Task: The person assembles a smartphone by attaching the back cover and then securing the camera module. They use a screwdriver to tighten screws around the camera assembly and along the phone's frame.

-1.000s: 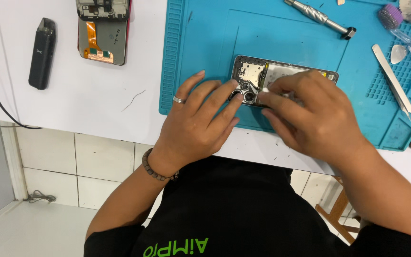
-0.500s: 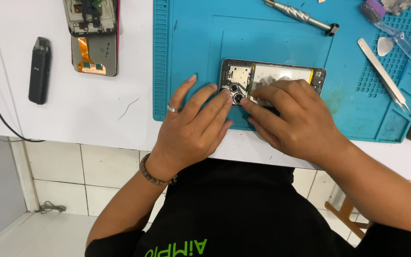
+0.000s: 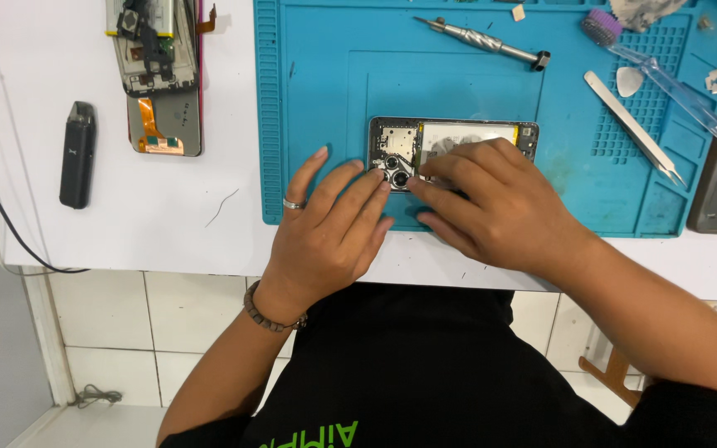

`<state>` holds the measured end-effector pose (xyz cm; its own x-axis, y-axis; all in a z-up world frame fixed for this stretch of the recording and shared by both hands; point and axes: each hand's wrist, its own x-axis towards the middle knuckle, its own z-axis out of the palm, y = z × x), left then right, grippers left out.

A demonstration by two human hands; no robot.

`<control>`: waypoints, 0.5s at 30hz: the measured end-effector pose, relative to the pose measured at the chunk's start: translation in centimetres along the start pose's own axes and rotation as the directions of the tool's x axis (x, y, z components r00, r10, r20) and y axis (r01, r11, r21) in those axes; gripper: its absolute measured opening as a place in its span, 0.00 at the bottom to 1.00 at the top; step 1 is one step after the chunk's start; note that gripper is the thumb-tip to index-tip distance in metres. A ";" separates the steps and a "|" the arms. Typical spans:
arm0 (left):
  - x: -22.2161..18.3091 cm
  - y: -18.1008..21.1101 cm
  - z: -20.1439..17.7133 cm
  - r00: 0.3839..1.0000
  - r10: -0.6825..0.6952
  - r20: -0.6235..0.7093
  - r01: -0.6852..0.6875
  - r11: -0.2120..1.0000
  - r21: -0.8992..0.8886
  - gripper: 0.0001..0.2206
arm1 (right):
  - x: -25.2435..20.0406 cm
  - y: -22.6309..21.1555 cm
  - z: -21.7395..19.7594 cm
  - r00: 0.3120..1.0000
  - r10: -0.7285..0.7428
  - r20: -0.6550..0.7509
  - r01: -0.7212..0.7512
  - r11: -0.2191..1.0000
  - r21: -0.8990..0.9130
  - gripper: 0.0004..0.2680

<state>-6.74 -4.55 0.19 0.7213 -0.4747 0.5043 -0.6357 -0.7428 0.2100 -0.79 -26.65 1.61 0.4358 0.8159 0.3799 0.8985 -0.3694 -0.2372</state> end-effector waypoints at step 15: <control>-0.1 0.4 -0.1 0.998 -0.024 0.059 0.020 0.998 0.068 0.12 | -1.5 7.7 0.1 0.979 0.191 -0.071 -0.202 0.866 -0.458 0.07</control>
<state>-7.10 -4.76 0.26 0.7513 -0.4840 0.4486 -0.6012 -0.7823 0.1629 5.44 -30.65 -0.81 0.6021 0.6968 0.3899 0.7141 -0.6883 0.1274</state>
